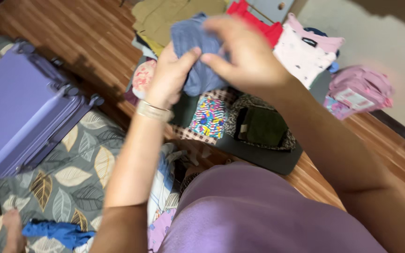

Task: The person folds various clothing items, including shirts, shorts, and underwear, by hand. They pick up each item from a pile on the bed, fold it neatly, and place it onto a growing stack on a nearby stool.

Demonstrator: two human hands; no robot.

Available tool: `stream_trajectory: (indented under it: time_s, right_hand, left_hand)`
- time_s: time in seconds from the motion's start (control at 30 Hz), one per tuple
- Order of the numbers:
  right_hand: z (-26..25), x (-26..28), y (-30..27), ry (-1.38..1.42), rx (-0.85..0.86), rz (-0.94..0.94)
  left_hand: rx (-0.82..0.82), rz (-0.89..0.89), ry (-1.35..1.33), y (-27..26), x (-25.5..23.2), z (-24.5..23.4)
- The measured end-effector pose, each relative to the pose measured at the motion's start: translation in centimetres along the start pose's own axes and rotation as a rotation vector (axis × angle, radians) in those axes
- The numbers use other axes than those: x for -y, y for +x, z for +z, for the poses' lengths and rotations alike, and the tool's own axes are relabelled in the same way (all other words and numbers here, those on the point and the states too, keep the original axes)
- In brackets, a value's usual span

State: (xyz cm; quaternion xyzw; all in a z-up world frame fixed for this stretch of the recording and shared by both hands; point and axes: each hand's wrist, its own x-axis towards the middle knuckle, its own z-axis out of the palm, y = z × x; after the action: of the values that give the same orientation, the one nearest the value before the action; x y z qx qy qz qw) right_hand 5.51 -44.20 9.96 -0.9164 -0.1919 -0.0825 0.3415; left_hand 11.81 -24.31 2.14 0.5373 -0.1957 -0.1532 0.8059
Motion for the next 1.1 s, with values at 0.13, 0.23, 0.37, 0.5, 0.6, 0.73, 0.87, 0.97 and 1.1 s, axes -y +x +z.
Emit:
stream_trajectory:
  time_s: [0.13,0.23,0.37,0.5,0.6,0.73,0.87,0.97,1.1]
  right_hand:
    - [2.2,-2.3,0.1,0.271,0.156,-0.118]
    - [8.0,-4.3,-0.6,0.993,0.489,0.157]
    - [17.9,-9.8,-0.5,1.625,0.328,0.551]
    - [31.5,-18.5,-0.1,1.784,0.107,1.039]
    - [37.0,-22.2,-2.6,1.84,0.079,1.315]
    - [37.6,-25.3,-4.0,1.765,0.092,1.422]
    - [33.6,-24.6,-5.9,1.399,0.105,1.226]
    - [27.0,-21.0,-8.1,1.092,0.042,0.944]
    - [22.9,-16.7,-9.8,0.643,0.023,0.509]
  left_hand:
    - [0.651,-0.188,0.71,0.0,-4.7,-2.8]
    - [0.752,-0.33,1.114,1.2,-4.1,-3.9]
    - [0.196,-0.069,0.993,2.4,-1.3,-11.2]
    - [-0.325,0.096,0.612,-1.0,3.8,-19.2]
    - [-0.422,-0.211,0.354,-8.8,5.7,-23.4]
    - [-0.803,-0.553,0.222,-21.7,5.0,-29.2]
    - [-1.16,-0.396,0.487,-37.5,10.2,-35.5]
    - [-1.351,-0.545,1.032,-48.5,14.6,-38.5]
    - [-1.046,-1.203,0.861,-55.2,21.4,-33.9]
